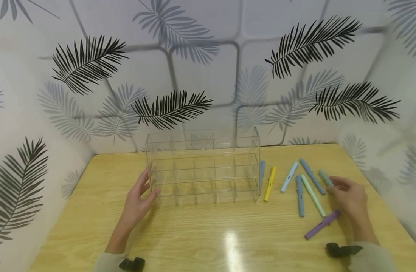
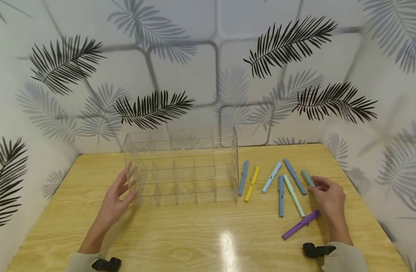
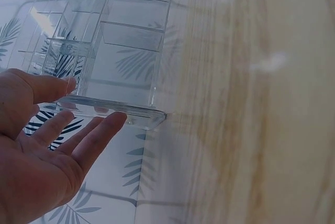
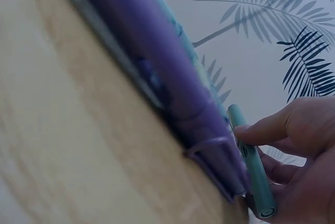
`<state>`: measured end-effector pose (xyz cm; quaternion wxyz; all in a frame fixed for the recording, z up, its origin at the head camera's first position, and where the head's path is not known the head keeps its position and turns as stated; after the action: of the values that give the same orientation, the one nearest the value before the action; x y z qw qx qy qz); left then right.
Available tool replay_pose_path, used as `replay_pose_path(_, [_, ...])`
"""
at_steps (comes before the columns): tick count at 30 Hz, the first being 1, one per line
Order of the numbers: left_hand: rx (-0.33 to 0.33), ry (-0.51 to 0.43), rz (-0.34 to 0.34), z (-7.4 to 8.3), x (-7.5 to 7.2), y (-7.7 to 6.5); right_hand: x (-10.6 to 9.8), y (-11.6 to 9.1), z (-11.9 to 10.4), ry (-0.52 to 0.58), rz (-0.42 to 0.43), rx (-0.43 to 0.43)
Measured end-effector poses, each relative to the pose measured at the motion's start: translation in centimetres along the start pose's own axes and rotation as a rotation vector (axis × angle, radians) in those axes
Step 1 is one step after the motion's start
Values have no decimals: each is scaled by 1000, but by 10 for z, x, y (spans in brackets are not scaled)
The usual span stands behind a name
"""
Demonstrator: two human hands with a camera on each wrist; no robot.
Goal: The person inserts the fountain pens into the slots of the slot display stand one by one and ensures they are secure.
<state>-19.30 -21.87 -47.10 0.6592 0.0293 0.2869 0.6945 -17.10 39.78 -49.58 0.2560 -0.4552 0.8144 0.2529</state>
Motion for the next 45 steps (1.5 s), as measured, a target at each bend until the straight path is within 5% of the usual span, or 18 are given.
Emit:
replay_pose_path(6, [7, -6, 6, 3, 0, -1, -7, 0, -6, 148, -22, 58])
replay_pose_path(19, [41, 8, -1, -3, 4, 1, -11, -9, -29, 437, 15, -41])
replay_pose_path(31, [81, 65, 5, -2, 5, 0, -2, -18, -60, 452, 29, -12])
replay_pose_path(35, [31, 39, 9, -1, 3, -1, 1, -19, -73, 397, 49, -10])
replay_pose_path(45, [-31, -21, 19, 3, 1, -2, -6, -25, -103, 556, 57, -92])
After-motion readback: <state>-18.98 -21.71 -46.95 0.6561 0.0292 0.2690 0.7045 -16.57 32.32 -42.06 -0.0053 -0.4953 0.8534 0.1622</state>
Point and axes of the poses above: each hand's wrist, its own y-axis towards the middle knuckle, its own x-axis out of the palm, z = x × y, the point moved 1 cm from there along y, towards the middle knuckle, and after that the axes turned 9 degrees about z, right-handed, at the moved point
